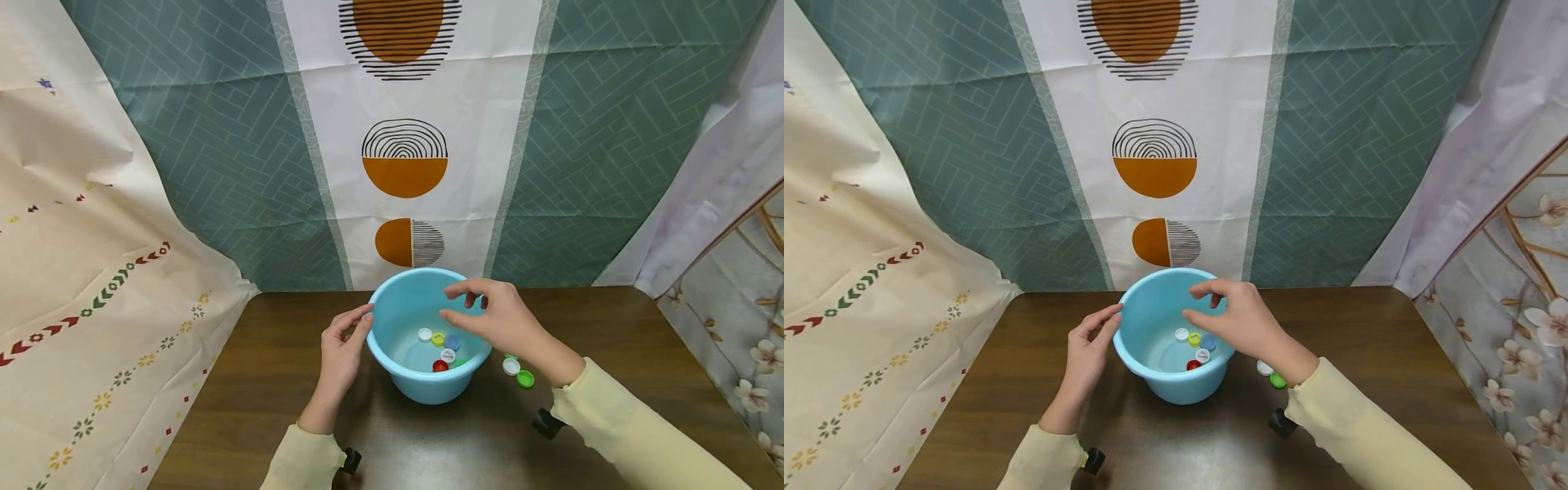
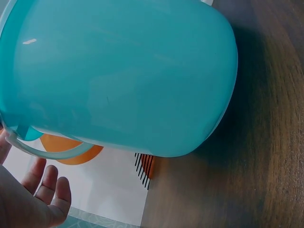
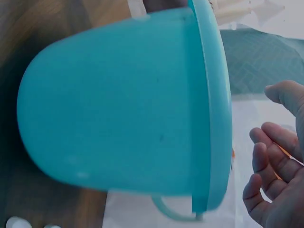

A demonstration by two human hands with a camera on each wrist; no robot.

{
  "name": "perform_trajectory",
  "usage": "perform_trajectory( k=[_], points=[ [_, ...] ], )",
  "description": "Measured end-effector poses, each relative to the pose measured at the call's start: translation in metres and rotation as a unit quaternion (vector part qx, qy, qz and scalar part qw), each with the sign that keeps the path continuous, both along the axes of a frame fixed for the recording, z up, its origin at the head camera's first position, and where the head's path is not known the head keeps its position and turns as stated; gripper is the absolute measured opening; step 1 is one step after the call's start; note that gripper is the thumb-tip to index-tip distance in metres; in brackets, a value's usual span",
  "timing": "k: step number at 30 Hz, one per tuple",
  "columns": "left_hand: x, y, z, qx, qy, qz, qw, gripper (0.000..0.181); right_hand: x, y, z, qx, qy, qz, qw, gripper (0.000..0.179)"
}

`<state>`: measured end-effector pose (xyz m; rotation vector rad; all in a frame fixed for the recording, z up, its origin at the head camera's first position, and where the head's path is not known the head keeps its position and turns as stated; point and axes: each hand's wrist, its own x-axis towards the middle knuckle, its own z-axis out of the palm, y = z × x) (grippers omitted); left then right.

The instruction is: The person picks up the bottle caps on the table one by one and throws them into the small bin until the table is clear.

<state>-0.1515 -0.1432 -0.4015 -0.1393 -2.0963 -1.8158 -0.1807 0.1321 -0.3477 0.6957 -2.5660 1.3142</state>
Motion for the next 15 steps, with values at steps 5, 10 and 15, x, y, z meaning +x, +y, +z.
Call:
perform_trajectory(
  k=[5, 10, 15],
  points=[
    [0.0, 0.0, -0.001, -0.003, 0.002, 0.002, 1.0, 0.024, -0.001, 0.02, -0.003, -0.001, 0.005, -0.024, 0.9997, 0.034],
    [0.0, -0.001, -0.002, -0.005, 0.003, 0.005, 1.0, 0.024, -0.002, 0.041, -0.009, 0.006, 0.001, -0.05, 0.9987, 0.04],
    [0.0, -0.001, -0.002, -0.008, 0.002, 0.003, 1.0, 0.024, -0.002, 0.06, -0.018, 0.017, 0.003, -0.087, 0.9961, 0.037]
  ],
)
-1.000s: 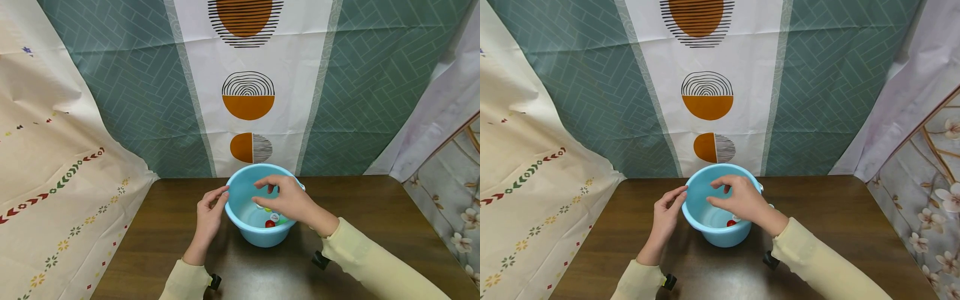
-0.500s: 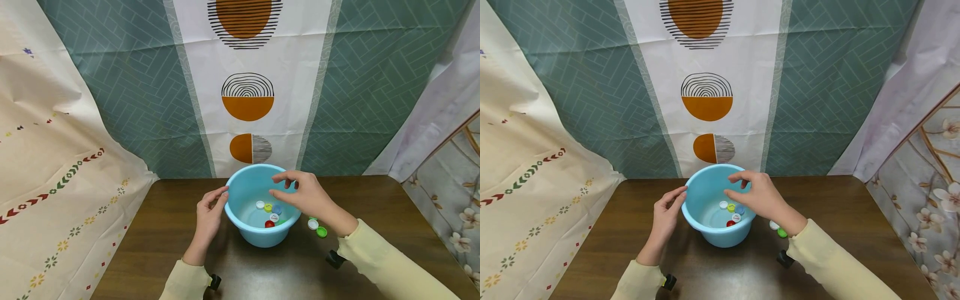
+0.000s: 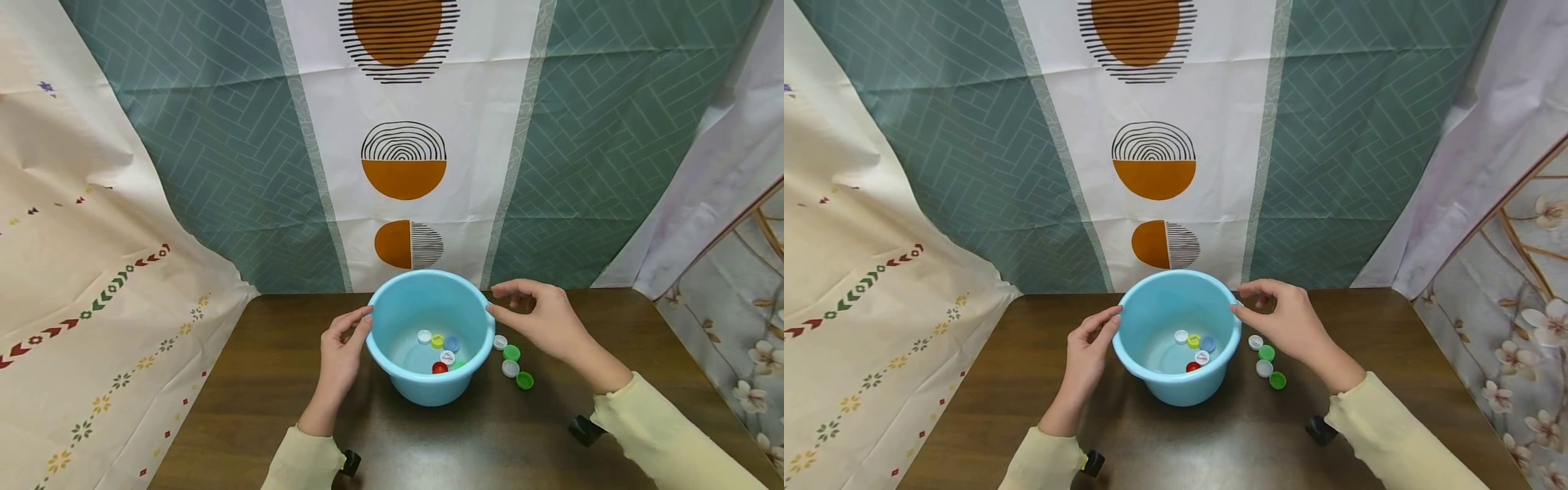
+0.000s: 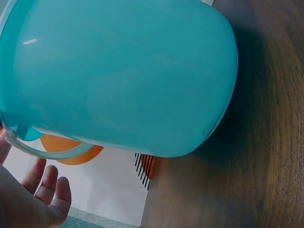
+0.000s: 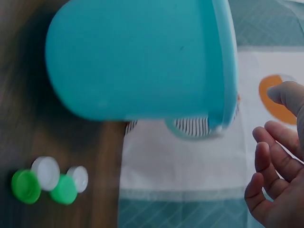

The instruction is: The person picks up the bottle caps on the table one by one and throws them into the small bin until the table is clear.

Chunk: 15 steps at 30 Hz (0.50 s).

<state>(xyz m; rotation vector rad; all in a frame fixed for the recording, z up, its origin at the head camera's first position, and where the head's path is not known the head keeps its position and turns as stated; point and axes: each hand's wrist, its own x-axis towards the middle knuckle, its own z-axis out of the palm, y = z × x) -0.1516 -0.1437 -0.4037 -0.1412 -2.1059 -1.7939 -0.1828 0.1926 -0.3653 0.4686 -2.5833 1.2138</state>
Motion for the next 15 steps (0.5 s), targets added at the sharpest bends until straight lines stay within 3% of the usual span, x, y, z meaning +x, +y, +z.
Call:
perform_trajectory(
  k=[6, 15],
  points=[
    [0.001, 0.0, 0.001, 0.002, 0.0, -0.003, 1.0, 0.024, 0.002, 0.023, -0.013, 0.02, 0.0, -0.022, 0.9996, 0.035],
    [0.001, 0.001, 0.001, 0.004, -0.004, -0.001, 1.0, 0.024, 0.001, 0.046, -0.037, 0.058, -0.036, -0.021, 0.9975, 0.04]
  ],
)
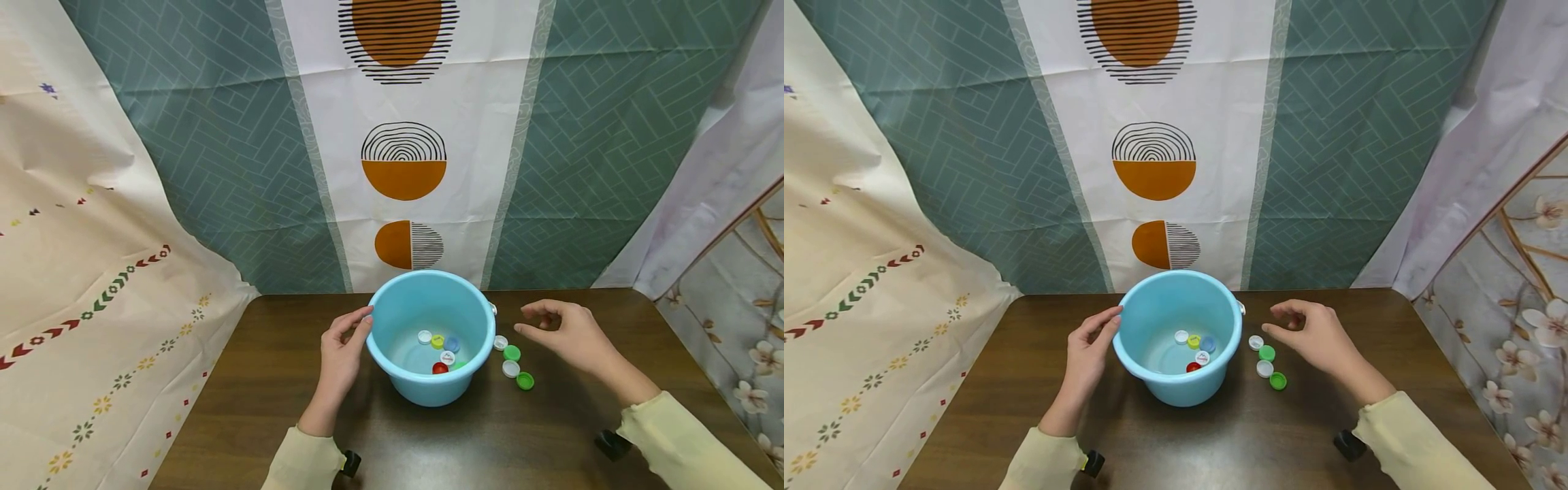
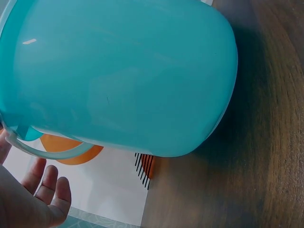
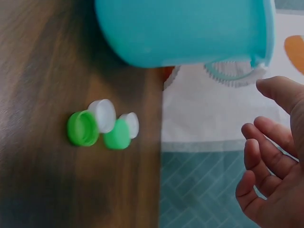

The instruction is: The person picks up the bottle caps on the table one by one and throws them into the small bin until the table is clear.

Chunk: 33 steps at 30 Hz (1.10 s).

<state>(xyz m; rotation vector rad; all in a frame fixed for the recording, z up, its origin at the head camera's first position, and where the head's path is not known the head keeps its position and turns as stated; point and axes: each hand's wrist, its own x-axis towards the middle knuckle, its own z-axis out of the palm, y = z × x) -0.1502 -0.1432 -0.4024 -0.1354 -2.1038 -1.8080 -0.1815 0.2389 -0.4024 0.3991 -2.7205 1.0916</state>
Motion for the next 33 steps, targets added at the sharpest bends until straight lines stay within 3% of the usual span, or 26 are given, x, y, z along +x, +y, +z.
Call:
perform_trajectory(
  k=[20, 31, 33],
  points=[
    [0.001, 0.0, 0.0, 0.003, -0.005, -0.003, 1.0, 0.024, 0.003, 0.015, -0.068, 0.05, -0.13, 0.055, 0.9887, 0.054],
    [-0.001, -0.001, -0.001, 0.001, -0.002, 0.001, 1.0, 0.023, 0.006, 0.017, -0.083, 0.069, -0.15, 0.075, 0.9835, 0.058],
    [-0.006, -0.003, -0.01, 0.002, 0.001, 0.004, 1.0, 0.023, 0.006, 0.017, -0.085, 0.073, -0.147, 0.078, 0.9833, 0.057]
  ],
)
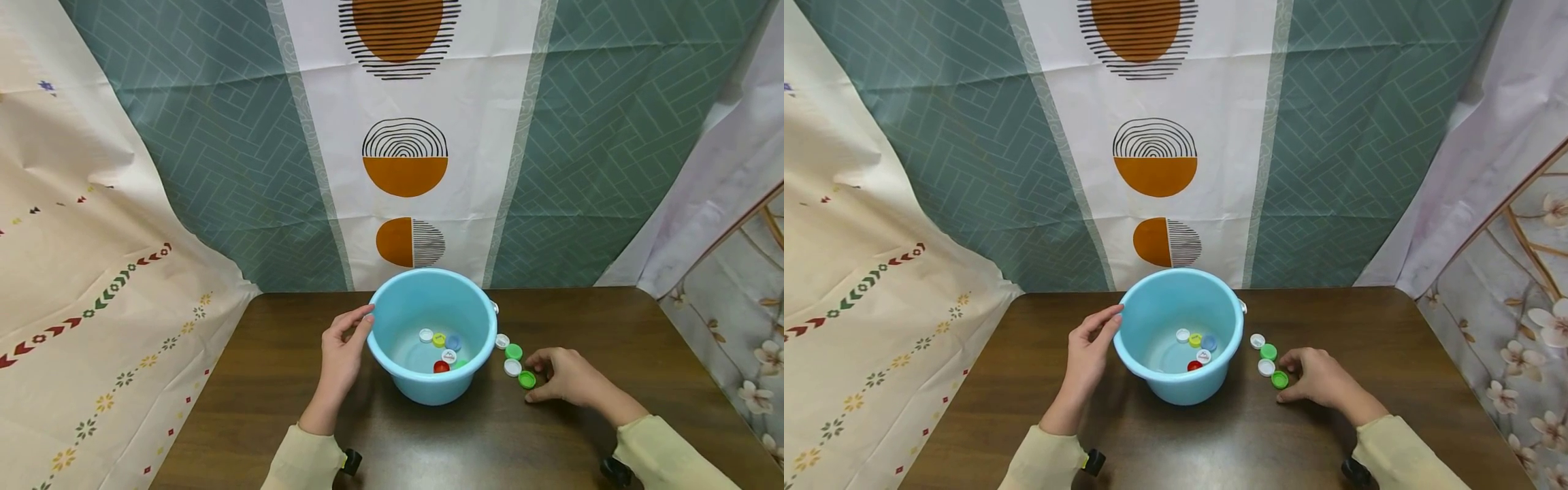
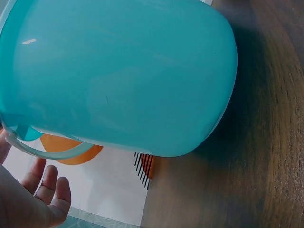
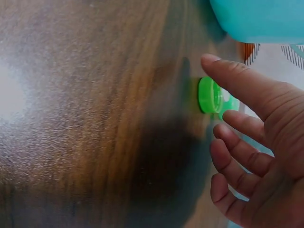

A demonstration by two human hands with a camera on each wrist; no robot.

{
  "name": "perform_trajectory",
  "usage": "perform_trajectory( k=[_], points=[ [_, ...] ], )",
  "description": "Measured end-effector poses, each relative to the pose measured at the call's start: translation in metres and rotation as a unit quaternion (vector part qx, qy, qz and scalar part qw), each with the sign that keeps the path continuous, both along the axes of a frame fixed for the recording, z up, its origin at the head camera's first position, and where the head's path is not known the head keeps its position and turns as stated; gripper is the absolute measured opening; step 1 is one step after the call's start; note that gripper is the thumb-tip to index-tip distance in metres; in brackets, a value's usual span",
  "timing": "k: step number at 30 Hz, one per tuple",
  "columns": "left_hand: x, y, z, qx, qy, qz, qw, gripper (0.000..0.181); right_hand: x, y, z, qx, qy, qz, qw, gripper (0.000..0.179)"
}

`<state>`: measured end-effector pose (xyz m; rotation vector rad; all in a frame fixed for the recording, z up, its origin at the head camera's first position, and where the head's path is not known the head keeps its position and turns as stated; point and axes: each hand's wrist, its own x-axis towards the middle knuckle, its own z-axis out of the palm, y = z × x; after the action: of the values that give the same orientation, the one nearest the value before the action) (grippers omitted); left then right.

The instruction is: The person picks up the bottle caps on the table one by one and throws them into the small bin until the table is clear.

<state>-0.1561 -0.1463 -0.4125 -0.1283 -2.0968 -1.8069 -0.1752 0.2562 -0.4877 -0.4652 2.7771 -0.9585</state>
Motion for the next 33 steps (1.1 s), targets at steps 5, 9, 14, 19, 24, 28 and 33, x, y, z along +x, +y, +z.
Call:
perform_trajectory(
  k=[5, 9, 14, 19, 24, 28, 33],
  points=[
    [-0.003, -0.001, -0.005, 0.0, 0.003, 0.002, 1.0, 0.024, 0.0, 0.001, -0.006, 0.004, -0.001, 0.0, 1.0, 0.052],
    [0.006, 0.003, 0.011, -0.001, -0.004, -0.005, 1.0, 0.024, -0.001, 0.0, -0.008, 0.011, 0.011, 0.003, 0.9999, 0.046],
    [0.007, 0.003, 0.013, -0.001, -0.009, -0.006, 0.9999, 0.025, -0.002, -0.001, -0.01, 0.004, 0.026, 0.013, 0.9996, 0.038],
    [0.007, 0.003, 0.011, 0.001, -0.005, -0.003, 1.0, 0.025, -0.003, -0.001, -0.014, 0.001, 0.033, 0.021, 0.9992, 0.032],
    [0.007, 0.003, 0.011, 0.002, -0.002, -0.003, 1.0, 0.024, -0.005, -0.002, -0.018, 0.002, 0.037, 0.015, 0.9992, 0.029],
    [0.006, 0.003, 0.011, 0.003, -0.004, -0.005, 1.0, 0.025, -0.007, -0.004, -0.018, 0.002, 0.033, 0.007, 0.9994, 0.027],
    [0.007, 0.003, 0.012, 0.005, -0.008, -0.007, 0.9999, 0.025, -0.011, -0.003, -0.016, 0.003, 0.033, -0.004, 0.9995, 0.027]
  ],
)
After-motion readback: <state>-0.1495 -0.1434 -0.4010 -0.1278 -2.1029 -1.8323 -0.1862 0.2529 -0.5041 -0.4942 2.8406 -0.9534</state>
